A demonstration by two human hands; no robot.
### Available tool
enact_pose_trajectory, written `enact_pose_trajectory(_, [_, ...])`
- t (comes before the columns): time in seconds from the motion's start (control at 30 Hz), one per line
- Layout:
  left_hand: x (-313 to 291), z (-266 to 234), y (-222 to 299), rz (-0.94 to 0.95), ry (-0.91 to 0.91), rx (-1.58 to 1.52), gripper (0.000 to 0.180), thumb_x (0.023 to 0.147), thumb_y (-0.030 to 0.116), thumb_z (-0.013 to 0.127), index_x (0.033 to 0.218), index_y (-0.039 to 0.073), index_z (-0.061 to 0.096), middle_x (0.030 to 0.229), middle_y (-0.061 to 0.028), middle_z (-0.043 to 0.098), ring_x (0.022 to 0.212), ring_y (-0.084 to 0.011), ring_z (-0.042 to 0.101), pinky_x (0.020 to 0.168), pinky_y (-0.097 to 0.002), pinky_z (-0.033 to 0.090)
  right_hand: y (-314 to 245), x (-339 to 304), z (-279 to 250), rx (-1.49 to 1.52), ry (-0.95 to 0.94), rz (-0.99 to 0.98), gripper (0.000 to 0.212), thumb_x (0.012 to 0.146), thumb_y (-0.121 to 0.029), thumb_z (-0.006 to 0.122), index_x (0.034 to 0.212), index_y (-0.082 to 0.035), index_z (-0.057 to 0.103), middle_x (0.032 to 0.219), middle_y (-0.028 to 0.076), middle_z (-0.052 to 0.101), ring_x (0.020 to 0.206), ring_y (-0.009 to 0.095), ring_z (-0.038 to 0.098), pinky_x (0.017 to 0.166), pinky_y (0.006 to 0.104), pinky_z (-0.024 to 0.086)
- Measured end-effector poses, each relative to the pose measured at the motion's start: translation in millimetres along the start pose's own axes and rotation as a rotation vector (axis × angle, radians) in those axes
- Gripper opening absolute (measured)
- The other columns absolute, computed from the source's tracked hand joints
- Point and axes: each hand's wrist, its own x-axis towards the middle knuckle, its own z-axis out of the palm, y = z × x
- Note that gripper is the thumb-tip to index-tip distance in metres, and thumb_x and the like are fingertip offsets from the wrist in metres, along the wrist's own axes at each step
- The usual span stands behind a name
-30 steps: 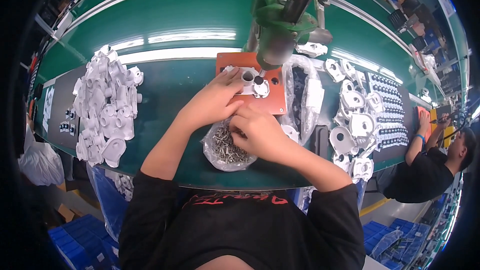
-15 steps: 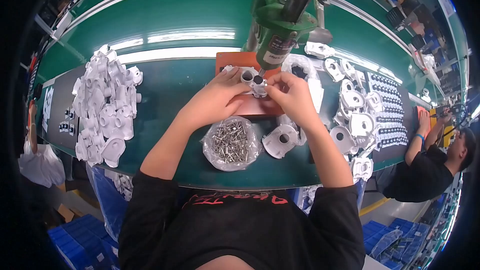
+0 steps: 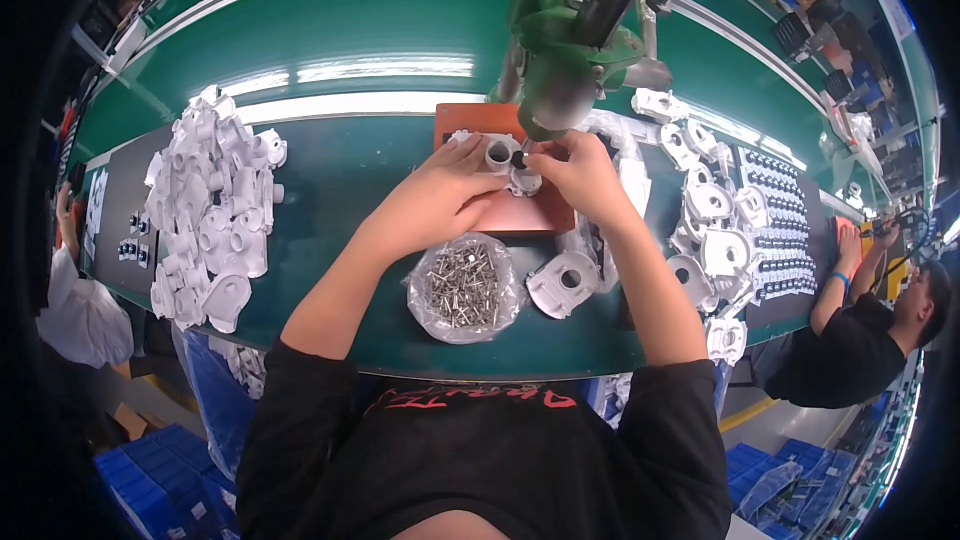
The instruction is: Assembling plastic components using a manual press machine and small fasteners on a factory line.
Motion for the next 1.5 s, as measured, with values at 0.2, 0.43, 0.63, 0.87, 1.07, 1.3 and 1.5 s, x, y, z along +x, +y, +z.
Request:
enact_pose_trajectory(0.2, [0.6, -1.0, 0.6, -0.002, -0.002, -0.006, 0.031, 0.08, 0.012, 0.059, 0.11, 0.007, 0.06, 0.13, -0.0217, 0.047, 0.126, -0.0372, 0.038, 0.108, -0.0443, 0.029, 1.0, 7.2, 0.3, -0.052, 0.007, -0.047, 0.021, 0.074, -0.011, 0.066, 0.087, 0.005, 0.064, 0.076, 0.008, 0.064, 0.072, 0.013, 0.058, 0.071, 0.0285, 0.047])
enact_pose_trajectory(0.43, [-0.4, 4.2, -1.3, 0.05, 0.1, -0.019, 0.024, 0.08, 0.013, 0.056, 0.101, 0.004, 0.063, 0.119, -0.0281, 0.052, 0.12, -0.0406, 0.044, 0.104, -0.049, 0.031, 4.3, 10.7, 1.1, -0.019, -0.021, -0.099, 0.022, 0.076, -0.01, 0.065, 0.092, 0.004, 0.063, 0.082, 0.01, 0.066, 0.076, 0.014, 0.061, 0.073, 0.0303, 0.048])
enact_pose_trajectory(0.63, [0.5, 3.9, 0.4, 0.032, 0.085, -0.023, 0.024, 0.081, 0.014, 0.055, 0.102, 0.004, 0.063, 0.121, -0.0285, 0.051, 0.121, -0.0407, 0.043, 0.105, -0.0488, 0.031, 11.3, 0.2, 12.5, -0.203, 0.099, -0.112, 0.021, 0.075, -0.01, 0.064, 0.092, 0.002, 0.065, 0.083, 0.015, 0.064, 0.075, 0.024, 0.063, 0.07, 0.0346, 0.049])
enact_pose_trajectory(0.87, [-2.0, 4.3, 0.0, 0.022, 0.078, -0.023, 0.024, 0.081, 0.014, 0.055, 0.103, 0.005, 0.063, 0.121, -0.0296, 0.05, 0.122, -0.0402, 0.042, 0.105, -0.0482, 0.031, -1.7, -35.5, 8.4, -0.706, 0.112, -0.466, 0.021, 0.08, -0.005, 0.061, 0.099, 0.0, 0.065, 0.104, 0.015, 0.055, 0.091, 0.027, 0.054, 0.077, 0.0342, 0.045])
enact_pose_trajectory(1.07, [0.0, 7.0, -1.6, 0.056, 0.104, -0.006, 0.024, 0.08, 0.013, 0.056, 0.102, 0.004, 0.063, 0.119, -0.0293, 0.051, 0.12, -0.0407, 0.043, 0.104, -0.0484, 0.032, 13.4, -44.8, -16.5, -0.358, 0.226, -0.458, 0.023, 0.082, -0.008, 0.06, 0.104, -0.002, 0.064, 0.098, 0.013, 0.06, 0.085, 0.022, 0.056, 0.079, 0.0301, 0.044])
enact_pose_trajectory(1.3, [-3.3, 10.4, -3.7, 0.034, 0.135, -0.002, 0.021, 0.077, 0.012, 0.058, 0.095, 0.003, 0.062, 0.117, -0.029, 0.053, 0.119, -0.0413, 0.044, 0.102, -0.0494, 0.033, -31.4, 19.7, -111.9, 0.06, 0.623, -0.6, 0.025, 0.091, -0.016, 0.049, 0.101, 0.004, 0.06, 0.101, 0.008, 0.061, 0.087, 0.015, 0.057, 0.074, 0.0265, 0.043])
enact_pose_trajectory(1.5, [6.5, 17.0, 6.6, 0.019, 0.177, 0.007, 0.015, 0.075, 0.011, 0.058, 0.087, 0.003, 0.061, 0.115, -0.0294, 0.054, 0.118, -0.0417, 0.045, 0.101, -0.0503, 0.034, -86.1, 109.4, -180.6, -0.071, 0.598, -0.859, 0.03, 0.088, -0.008, 0.054, 0.115, 0.003, 0.055, 0.109, 0.01, 0.058, 0.105, 0.017, 0.054, 0.09, 0.0301, 0.045])
